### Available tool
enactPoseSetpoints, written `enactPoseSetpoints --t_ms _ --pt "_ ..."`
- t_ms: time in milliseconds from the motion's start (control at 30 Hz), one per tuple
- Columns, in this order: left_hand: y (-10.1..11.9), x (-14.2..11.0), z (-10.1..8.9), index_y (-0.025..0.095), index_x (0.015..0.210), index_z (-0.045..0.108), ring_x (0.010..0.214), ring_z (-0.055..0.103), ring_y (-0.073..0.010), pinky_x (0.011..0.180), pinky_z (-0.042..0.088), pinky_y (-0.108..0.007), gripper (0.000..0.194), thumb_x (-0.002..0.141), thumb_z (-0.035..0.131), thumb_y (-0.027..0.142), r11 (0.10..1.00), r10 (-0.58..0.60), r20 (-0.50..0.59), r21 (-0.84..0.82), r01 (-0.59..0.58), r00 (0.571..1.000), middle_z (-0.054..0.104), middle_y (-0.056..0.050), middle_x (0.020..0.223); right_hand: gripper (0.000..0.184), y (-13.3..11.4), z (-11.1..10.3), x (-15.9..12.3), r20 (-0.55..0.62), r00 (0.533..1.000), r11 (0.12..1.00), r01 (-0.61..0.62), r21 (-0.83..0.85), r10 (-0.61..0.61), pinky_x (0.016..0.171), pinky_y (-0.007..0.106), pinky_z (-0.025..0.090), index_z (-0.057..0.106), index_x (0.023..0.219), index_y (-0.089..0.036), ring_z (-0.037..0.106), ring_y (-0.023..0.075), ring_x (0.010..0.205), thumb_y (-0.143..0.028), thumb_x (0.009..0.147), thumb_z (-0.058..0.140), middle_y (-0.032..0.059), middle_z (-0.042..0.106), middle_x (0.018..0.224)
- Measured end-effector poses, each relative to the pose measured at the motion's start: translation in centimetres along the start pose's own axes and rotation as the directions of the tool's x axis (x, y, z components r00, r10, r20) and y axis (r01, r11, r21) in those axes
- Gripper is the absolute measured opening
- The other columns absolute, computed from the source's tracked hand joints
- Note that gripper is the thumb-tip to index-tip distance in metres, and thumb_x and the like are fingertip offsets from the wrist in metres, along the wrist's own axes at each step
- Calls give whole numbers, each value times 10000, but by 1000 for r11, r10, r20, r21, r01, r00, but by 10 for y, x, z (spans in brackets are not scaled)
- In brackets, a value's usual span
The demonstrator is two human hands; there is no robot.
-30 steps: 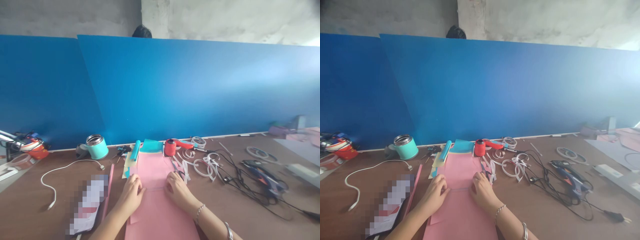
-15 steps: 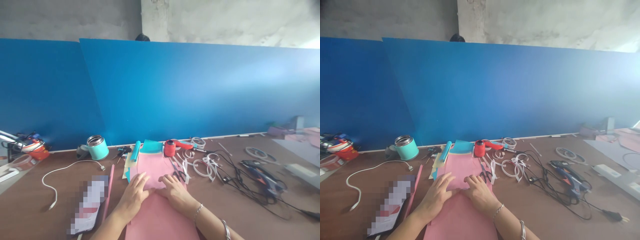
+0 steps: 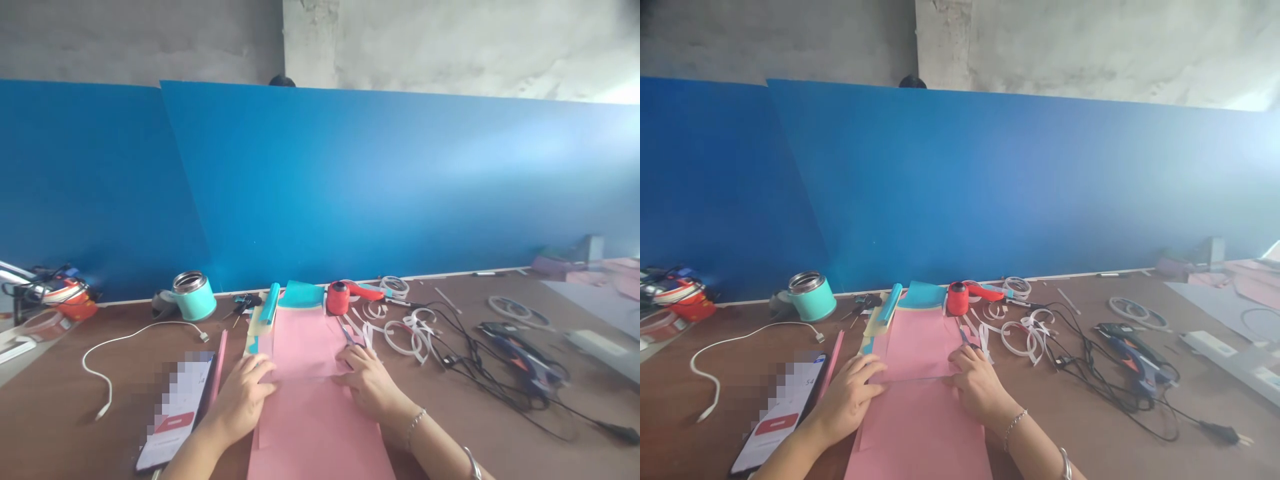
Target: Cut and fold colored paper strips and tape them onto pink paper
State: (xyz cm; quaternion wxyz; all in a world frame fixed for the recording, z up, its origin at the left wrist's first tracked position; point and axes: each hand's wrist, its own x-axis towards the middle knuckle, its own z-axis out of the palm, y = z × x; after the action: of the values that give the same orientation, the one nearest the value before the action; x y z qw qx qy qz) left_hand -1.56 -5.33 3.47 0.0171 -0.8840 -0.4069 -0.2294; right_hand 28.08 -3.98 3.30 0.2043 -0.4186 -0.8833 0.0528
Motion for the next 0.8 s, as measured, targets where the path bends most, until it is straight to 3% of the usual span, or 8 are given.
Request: enactPoseSetpoints --t_ms 100,200,300,400,533,800 --pt "-1 0 0 221 661 670 915 520 -205 798 438 -367 390 659 395 -55 999 28 -4 -22 -29 1000 642 -34 837 476 -1 -2 0 1 1000 1000 6 8 -6 822 374 362 730 875 -323 469 212 940 -1 640 471 37 594 979" --pt "-1 0 -2 186 565 590 832 511 -206 746 431 -364 323 667 381 -38 1000 17 -86 0 -17 996 609 -51 742 453 -5 -3 1 -6 1000 1000 10 17 -10 842 391 361 731 874 -300 472 223 947 -30 604 486 45 597 997" --pt "4 3 -3 181 726 618 868 510 -219 772 428 -378 290 719 389 4 999 -45 -160 11 47 986 603 -72 810 305 -8 -2 4 -32 999 1000 21 3 -21 821 392 365 722 822 -258 477 230 938 -89 659 526 54 607 1012" --pt "11 10 1 198 977 608 974 508 -238 850 416 -395 257 776 476 108 1000 -12 -80 -13 11 997 617 -75 972 146 -10 1 8 -59 997 998 40 -44 -43 772 374 363 673 723 -207 485 224 913 -136 732 546 60 622 998" --pt "12 17 9 202 851 625 811 542 -202 740 436 -350 236 789 447 60 1000 -30 33 -3 30 999 631 -42 818 151 -11 6 12 -57 996 993 60 -101 -66 734 351 349 606 679 -180 490 203 855 -64 723 521 59 630 918" --pt "9 18 13 192 809 609 795 540 -181 696 428 -302 269 860 372 74 998 -46 -72 32 48 996 602 -48 811 157 -12 4 15 -91 996 1000 -5 -31 2 729 311 355 562 709 -181 476 179 801 -55 742 474 45 590 807"
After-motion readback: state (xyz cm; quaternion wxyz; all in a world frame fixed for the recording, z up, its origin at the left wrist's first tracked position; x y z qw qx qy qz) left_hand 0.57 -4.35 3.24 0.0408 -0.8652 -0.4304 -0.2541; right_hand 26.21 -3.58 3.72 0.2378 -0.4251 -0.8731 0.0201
